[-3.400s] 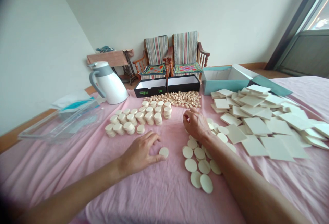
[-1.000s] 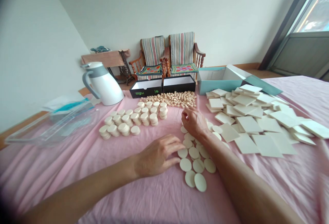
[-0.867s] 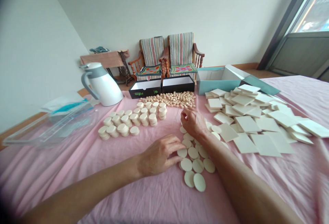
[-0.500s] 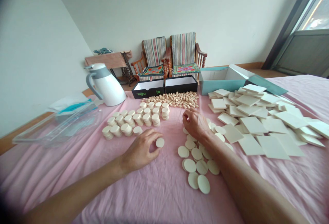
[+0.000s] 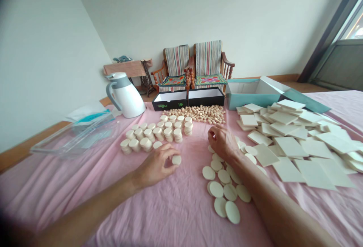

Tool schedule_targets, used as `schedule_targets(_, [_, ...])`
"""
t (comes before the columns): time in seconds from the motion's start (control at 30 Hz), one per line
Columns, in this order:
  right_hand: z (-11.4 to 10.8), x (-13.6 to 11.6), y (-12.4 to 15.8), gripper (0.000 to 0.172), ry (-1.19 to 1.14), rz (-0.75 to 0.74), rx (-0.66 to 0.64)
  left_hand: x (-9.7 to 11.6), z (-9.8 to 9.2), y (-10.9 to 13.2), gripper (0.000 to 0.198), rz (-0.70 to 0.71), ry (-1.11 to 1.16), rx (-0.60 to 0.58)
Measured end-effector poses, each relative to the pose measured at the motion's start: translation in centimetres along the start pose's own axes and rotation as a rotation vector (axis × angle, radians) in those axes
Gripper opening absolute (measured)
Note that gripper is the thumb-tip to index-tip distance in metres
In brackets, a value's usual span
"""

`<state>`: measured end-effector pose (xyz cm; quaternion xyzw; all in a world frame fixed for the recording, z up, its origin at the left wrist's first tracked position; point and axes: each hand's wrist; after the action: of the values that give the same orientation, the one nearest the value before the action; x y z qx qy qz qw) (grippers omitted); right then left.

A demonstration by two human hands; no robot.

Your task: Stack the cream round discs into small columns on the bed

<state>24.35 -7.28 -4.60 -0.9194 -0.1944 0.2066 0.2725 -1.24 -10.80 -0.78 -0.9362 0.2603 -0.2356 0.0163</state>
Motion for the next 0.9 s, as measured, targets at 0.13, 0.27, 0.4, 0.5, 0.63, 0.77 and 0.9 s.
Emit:
schedule_targets(0.13, [0.1,0.0,0.0,0.014,0.000,-0.009,-0.002,-2.4,-2.7,-0.4,0.021,-0.068,-0.139,0.206])
schedule_targets(0.27, [0.1,-0.1,0.0,0.015,0.004,-0.004,-0.013,-4.4,-4.4,-1.0,0.015,-0.124,-0.324,0.276])
schedule_targets(0.4, [0.2,-0.2,0.0,0.016,0.007,0.008,-0.022,-4.9,-4.2,-1.1,0.011,-0.171,-0.400,0.240])
schedule_targets(0.5, [0.2,-0.1,0.0,0.016,0.007,-0.001,-0.022,-5.0,-3.8,-1.1,0.010,-0.184,-0.407,0.233])
schedule_targets(0.63, [0.1,-0.2,0.0,0.015,0.007,0.007,-0.027,-4.7,-3.6,-1.1,0.015,-0.177,-0.386,0.254])
schedule_targets(0.77, [-0.1,-0.3,-0.1,0.014,0.004,0.000,-0.030,-2.9,-3.0,-1.2,0.015,-0.068,-0.240,0.258])
schedule_targets(0.9, [-0.1,-0.3,-0.1,0.014,0.010,-0.003,-0.037,0.2,-1.0,-1.2,0.015,0.132,0.012,0.018])
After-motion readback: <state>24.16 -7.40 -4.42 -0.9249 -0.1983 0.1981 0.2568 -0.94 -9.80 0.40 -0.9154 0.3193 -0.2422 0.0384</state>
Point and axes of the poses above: each hand's wrist, its own y-axis away from the middle knuckle, its own z-axis out of the palm, x = y × z, and after that the axes turned 12 degrees about -z, right-handed
